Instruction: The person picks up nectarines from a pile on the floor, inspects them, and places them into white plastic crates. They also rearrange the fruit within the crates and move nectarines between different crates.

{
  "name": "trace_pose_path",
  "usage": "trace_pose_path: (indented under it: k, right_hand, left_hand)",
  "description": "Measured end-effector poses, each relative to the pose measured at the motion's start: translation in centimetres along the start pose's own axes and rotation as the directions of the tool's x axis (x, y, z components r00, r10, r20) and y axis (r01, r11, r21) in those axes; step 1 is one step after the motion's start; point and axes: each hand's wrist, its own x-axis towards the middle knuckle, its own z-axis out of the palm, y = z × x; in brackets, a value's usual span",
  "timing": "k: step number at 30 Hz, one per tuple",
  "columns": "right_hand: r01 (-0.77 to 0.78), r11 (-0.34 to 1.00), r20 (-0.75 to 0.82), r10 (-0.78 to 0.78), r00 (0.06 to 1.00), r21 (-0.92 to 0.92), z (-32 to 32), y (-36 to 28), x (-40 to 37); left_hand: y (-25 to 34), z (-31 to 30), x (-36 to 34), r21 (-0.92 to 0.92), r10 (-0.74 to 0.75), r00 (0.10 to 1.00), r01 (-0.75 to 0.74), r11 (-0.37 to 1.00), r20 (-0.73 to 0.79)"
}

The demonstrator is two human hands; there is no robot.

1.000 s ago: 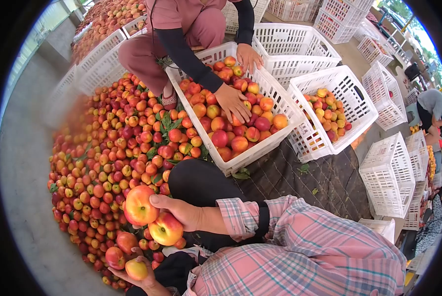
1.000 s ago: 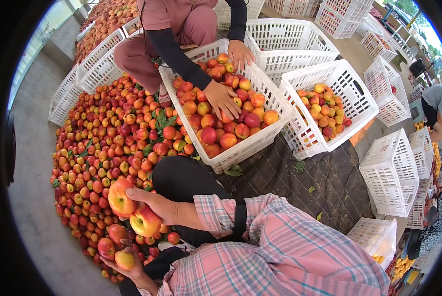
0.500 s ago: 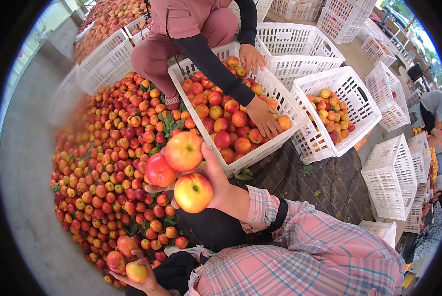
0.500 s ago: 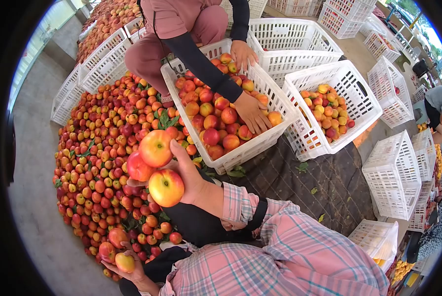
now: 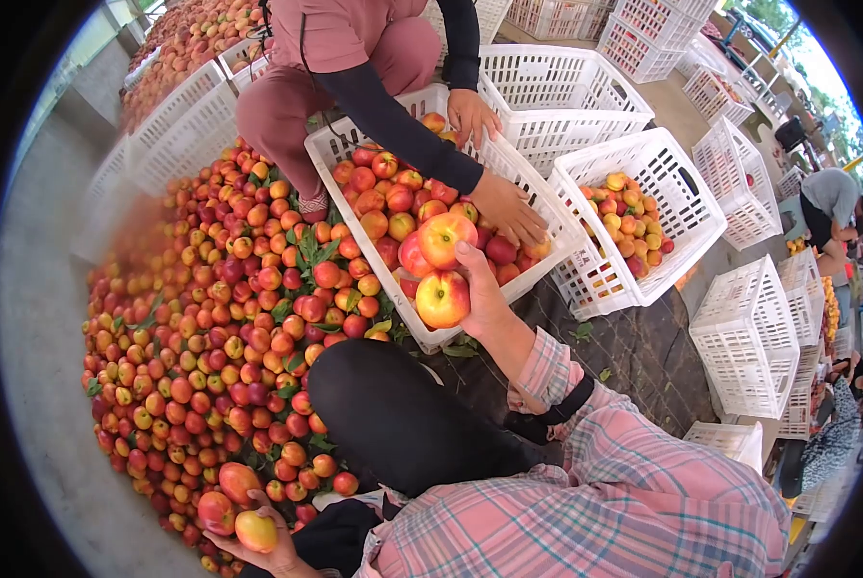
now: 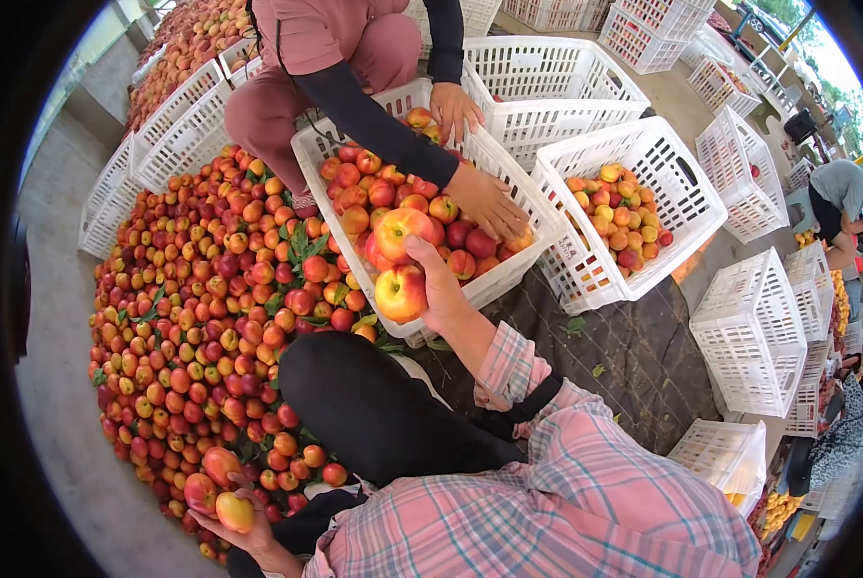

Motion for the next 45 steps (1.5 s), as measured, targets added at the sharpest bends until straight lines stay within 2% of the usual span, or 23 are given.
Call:
trace_pose_path:
  k: [3, 5, 9, 11, 14, 16, 17, 18, 19, 21, 23, 24, 26, 27, 30, 31, 35, 37, 38, 40, 42, 44, 45]
  right_hand:
    - [-0.025, 0.999, 0.001, 0.025, 1.000, -0.035, -1.4, 0.9, 0.4]
    - [0.016, 0.986, -0.072, -0.028, 0.997, -0.164, -1.6, 1.8, 0.8]
    - [0.020, 0.965, -0.004, -0.022, 1.000, -0.262, -0.8, 1.2, 2.9]
    - [0.031, 0.939, -0.037, -0.046, 0.998, -0.343, -1.3, 0.1, 5.6]
    - [0.203, 0.782, -0.038, -0.278, 0.960, -0.590, -1.6, -2.6, 10.9]
    - [0.232, 0.618, -0.061, -0.415, 0.908, -0.751, -3.5, -4.3, 15.2]
    - [0.233, 0.618, -0.052, -0.407, 0.912, -0.751, -4.4, -5.0, 17.1]
    - [0.144, 0.352, -0.069, -0.527, 0.847, -0.925, -5.3, -5.7, 18.9]
    - [0.003, 0.064, -0.039, -0.639, 0.768, -0.998, -5.4, -6.0, 19.9]
    - [-0.033, 0.018, -0.037, -0.619, 0.785, -0.999, -5.8, -6.4, 21.3]
    - [-0.094, -0.114, -0.002, -0.625, 0.780, -0.989, -6.3, -5.8, 22.4]
    - [-0.092, -0.114, -0.001, -0.623, 0.782, -0.989, -6.2, -5.4, 22.5]
    - [-0.095, -0.360, 0.123, -0.537, 0.835, -0.928, -6.3, -3.9, 22.1]
    - [-0.086, -0.433, 0.181, -0.539, 0.822, -0.897, -6.0, -3.2, 21.6]
    - [-0.153, -0.486, 0.140, -0.515, 0.846, -0.861, -4.7, -2.0, 20.6]
    - [-0.142, -0.515, 0.185, -0.531, 0.827, -0.845, -4.8, -1.9, 20.7]
    - [-0.161, -0.479, 0.097, -0.470, 0.877, -0.863, -5.8, -2.5, 21.5]
    - [-0.039, -0.414, 0.135, -0.383, 0.914, -0.909, -7.0, -3.3, 21.5]
    - [-0.035, -0.418, 0.141, -0.383, 0.913, -0.908, -7.3, -4.0, 21.3]
    - [-0.031, -0.302, 0.088, -0.372, 0.924, -0.953, -7.2, -5.0, 20.1]
    - [-0.082, -0.348, 0.064, -0.387, 0.920, -0.934, -6.0, -5.5, 17.6]
    - [0.058, -0.174, 0.114, -0.331, 0.937, -0.983, -3.9, -5.0, 14.6]
    - [0.135, 0.100, 0.106, -0.249, 0.963, -0.986, -1.6, -4.0, 12.0]
  left_hand:
    - [-0.3, 0.6, 0.2, 0.065, 0.036, 0.998, -0.033, 0.997, -0.050]
    - [-0.5, 1.0, 0.5, 0.105, 0.057, 0.997, -0.050, 0.993, -0.060]
    - [-0.3, 0.5, 1.2, 0.085, 0.092, 0.992, -0.085, 0.993, -0.086]
    - [0.0, 0.4, 1.1, 0.037, 0.040, 0.990, -0.036, 0.999, -0.135]
    - [0.2, -0.2, 0.7, 0.090, 0.128, 0.979, -0.115, 0.989, -0.160]
    - [0.2, -0.4, 0.6, 0.094, 0.141, 0.975, -0.126, 0.988, -0.172]
    - [0.2, -0.5, 0.5, 0.106, 0.145, 0.972, -0.127, 0.986, -0.183]
    - [0.2, -0.6, 0.4, 0.119, 0.148, 0.969, -0.126, 0.985, -0.196]
    - [0.2, -0.7, 0.3, 0.117, 0.157, 0.967, -0.136, 0.984, -0.200]
    - [0.3, -0.9, 0.3, 0.098, 0.097, 0.969, -0.076, 0.992, -0.229]
    - [0.2, -0.9, 0.5, 0.106, 0.117, 0.959, -0.093, 0.990, -0.256]
    - [0.1, -0.8, 0.6, 0.114, 0.133, 0.950, -0.104, 0.988, -0.283]
    - [-0.2, -0.5, 0.9, 0.140, 0.154, 0.940, -0.116, 0.983, -0.305]
    - [-0.3, -0.3, 1.0, 0.166, 0.174, 0.929, -0.125, 0.978, -0.326]
    - [-0.5, -0.1, 1.5, 0.227, 0.193, 0.910, -0.113, 0.967, -0.368]
    - [-0.5, -0.1, 1.5, 0.229, 0.194, 0.909, -0.113, 0.967, -0.370]
    - [-1.0, 0.0, 2.0, 0.208, 0.139, 0.936, -0.074, 0.975, -0.323]
    - [-1.4, 0.4, 2.2, 0.190, 0.118, 0.941, -0.059, 0.980, -0.317]
    - [-1.6, 0.7, 2.4, 0.196, 0.131, 0.943, -0.073, 0.978, -0.305]
    - [-2.1, 1.7, 2.7, 0.197, 0.145, 0.944, -0.089, 0.976, -0.295]
    - [-3.1, 3.8, 2.9, 0.300, 0.256, 0.918, -0.162, 0.940, -0.305]
    - [-3.9, 6.3, 2.9, 0.282, 0.210, 0.937, -0.129, 0.951, -0.279]
    - [-4.2, 7.0, 3.1, 0.371, 0.192, 0.972, -0.130, 0.920, -0.136]
